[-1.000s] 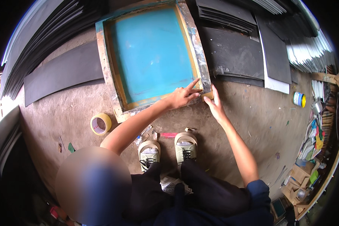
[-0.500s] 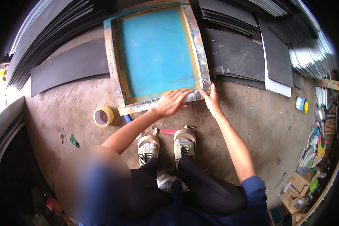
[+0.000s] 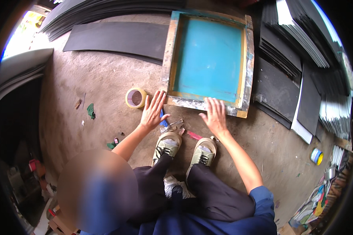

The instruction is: The person sits on the floor and applies masking tape to the edges of a wooden frame with a teal screen. They repeatedly tear off pieces of tape, press them along the frame edges, and smooth them down.

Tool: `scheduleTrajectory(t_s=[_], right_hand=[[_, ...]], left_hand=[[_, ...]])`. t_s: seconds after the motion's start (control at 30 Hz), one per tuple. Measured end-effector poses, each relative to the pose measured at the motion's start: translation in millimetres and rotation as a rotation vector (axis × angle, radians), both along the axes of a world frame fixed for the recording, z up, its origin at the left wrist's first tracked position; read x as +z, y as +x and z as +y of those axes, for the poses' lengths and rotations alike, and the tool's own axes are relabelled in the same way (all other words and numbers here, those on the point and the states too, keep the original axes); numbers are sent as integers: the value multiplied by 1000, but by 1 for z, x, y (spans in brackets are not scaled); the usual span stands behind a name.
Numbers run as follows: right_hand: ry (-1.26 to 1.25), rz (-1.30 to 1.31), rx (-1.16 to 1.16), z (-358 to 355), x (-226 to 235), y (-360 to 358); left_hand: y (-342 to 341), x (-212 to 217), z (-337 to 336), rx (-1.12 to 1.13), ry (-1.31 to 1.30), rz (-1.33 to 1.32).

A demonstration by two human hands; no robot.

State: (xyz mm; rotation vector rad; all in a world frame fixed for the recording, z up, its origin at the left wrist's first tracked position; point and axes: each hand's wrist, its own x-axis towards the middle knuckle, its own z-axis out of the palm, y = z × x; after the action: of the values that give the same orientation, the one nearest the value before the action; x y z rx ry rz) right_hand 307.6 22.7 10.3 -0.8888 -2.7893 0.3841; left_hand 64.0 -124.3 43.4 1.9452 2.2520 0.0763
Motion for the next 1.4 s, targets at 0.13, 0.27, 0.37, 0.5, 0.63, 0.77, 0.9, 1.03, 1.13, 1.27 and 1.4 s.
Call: scheduleTrajectory(t_s=[0.13,0.27,0.37,0.5,0.63,0.77,0.9,1.03,1.13,1.27,1.4], right_hand=[[141,-47,209,-6,16,-59],[133,-41,240,-5,23,-72],[55,-38,215,-8,48,-70],[-20,15,219,-1,92,-55],[-72,-11,238,14,151,-22],[-300,93,251,12,222,-13],[-162,156,298,5,294,10],[-17,218,174,5,307,47],[218,394,-228,-5,291,69],[-161,883,-709,-28,258,14],[-800,1302,-753,-34,259,-15]], left_hand=[[12,-19,18,312,211,-182],[-7,-20,72,744,106,-400],[-31,-12,81,762,66,-601],[-26,19,82,794,63,-913],[0,88,98,790,-66,-915],[-3,151,90,710,-122,-1235],[10,209,90,764,-298,-1611],[62,223,76,838,-231,-1771],[108,214,84,840,-70,-2006],[137,178,110,827,243,-2264],[159,170,126,883,373,-2384]])
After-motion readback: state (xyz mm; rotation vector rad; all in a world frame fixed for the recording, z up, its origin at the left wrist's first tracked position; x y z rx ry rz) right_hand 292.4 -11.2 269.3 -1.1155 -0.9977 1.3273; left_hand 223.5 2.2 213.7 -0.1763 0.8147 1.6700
